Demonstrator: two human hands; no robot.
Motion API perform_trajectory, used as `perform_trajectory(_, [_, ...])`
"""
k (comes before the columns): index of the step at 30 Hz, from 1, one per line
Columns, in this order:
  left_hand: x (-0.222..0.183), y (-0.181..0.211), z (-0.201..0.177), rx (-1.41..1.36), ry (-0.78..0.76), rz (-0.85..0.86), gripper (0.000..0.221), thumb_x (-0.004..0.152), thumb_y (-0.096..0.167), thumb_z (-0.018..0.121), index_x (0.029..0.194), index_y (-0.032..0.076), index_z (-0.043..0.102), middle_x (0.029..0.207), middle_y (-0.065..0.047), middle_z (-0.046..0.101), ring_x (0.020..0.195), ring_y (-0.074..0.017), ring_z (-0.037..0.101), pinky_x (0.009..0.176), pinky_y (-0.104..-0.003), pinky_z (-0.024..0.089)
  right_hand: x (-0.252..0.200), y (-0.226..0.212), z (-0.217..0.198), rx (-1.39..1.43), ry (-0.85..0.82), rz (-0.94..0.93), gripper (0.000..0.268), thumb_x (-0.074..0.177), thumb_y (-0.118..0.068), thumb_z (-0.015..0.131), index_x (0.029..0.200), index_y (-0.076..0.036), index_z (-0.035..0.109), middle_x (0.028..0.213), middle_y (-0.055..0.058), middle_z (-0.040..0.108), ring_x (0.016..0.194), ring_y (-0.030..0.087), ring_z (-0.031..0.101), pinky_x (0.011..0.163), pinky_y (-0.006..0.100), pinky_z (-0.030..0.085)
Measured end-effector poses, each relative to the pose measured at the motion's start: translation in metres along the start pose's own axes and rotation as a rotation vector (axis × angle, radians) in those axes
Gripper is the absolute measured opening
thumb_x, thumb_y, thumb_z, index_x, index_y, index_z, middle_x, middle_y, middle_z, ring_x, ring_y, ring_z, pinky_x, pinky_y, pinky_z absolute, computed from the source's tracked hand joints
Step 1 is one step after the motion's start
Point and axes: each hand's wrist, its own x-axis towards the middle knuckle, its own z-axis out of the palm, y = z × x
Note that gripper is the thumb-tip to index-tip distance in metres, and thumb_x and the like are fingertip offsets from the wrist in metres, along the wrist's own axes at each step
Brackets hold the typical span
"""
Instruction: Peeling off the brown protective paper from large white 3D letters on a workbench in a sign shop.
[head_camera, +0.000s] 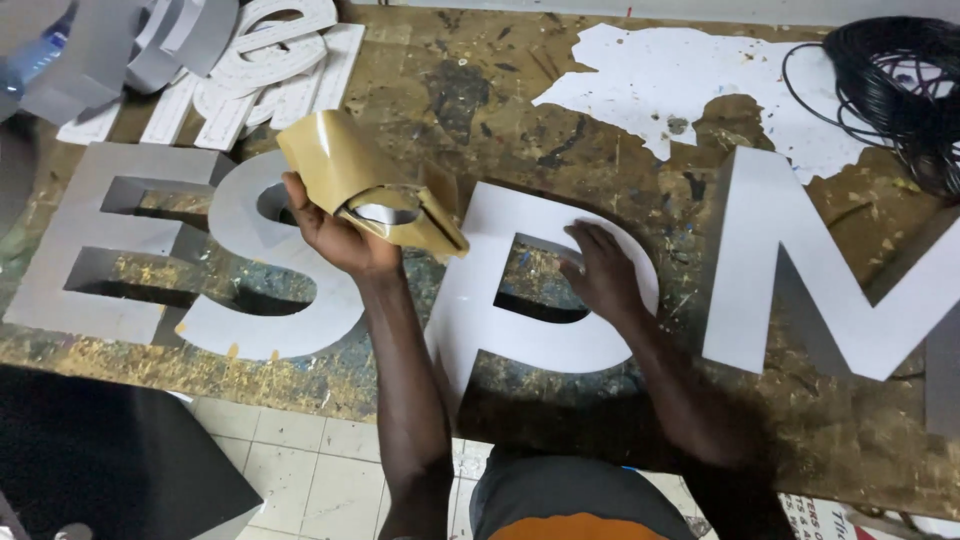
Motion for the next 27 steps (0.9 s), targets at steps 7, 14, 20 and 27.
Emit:
perform_trajectory(7, [-0.034, -0.078, -0.034, -0.02, 0.097, -0.034, 0.046, 0.109, 0.036, 0.073, 0.144, 0.006, 0.077, 0.141, -0.02, 0.08, 0.13, -0.038, 0.079, 0.123, -0.064, 0.057, 0.012, -0.116, 0.015, 1.949, -0.437, 0.257, 0.12, 0.081, -0.081, 0.084, 0.179, -0.038, 0.029, 0.183, 0.015, 0.038, 0.161, 0.057, 0.042, 0.117, 0.081, 0.046])
perform_trajectory(14, [-0.087, -0.099, -0.047, 0.979, -0.102, 0.096, 0.036, 0.107, 0.005, 0.069, 0.141, 0.011, 0.06, 0.134, -0.012, 0.075, 0.12, -0.0194, 0.073, 0.098, -0.038, 0.062, 0.037, -0.113, -0.001, 1.88, -0.032, 0.175, 0.09, 0.096, -0.064, 0.081, 0.172, -0.029, 0.047, 0.178, 0.006, 0.05, 0.16, 0.044, 0.05, 0.127, 0.083, 0.037])
perform_trajectory(20, [-0.13, -0.113, -0.062, 1.624, -0.305, 0.207, 0.017, 0.105, 0.015, 0.078, 0.115, 0.007, 0.067, 0.116, -0.009, 0.053, 0.111, -0.0292, 0.061, 0.084, -0.035, 0.058, 0.031, -0.127, 0.027, 1.535, 0.17, 0.373, 0.076, 0.1, -0.027, 0.088, 0.165, -0.011, 0.053, 0.149, 0.013, 0.067, 0.134, 0.029, 0.069, 0.115, 0.052, 0.062])
perform_trajectory(27, [-0.135, -0.096, -0.048, 1.248, -0.128, 0.023, 0.045, 0.111, 0.009, 0.072, 0.154, 0.008, 0.059, 0.165, -0.02, 0.054, 0.159, -0.0423, 0.05, 0.127, -0.058, 0.049, 0.035, -0.08, 0.025, 1.273, 0.383, 0.643, 0.044, 0.097, -0.021, 0.092, 0.136, -0.013, 0.075, 0.121, 0.016, 0.079, 0.106, 0.03, 0.083, 0.083, 0.039, 0.07])
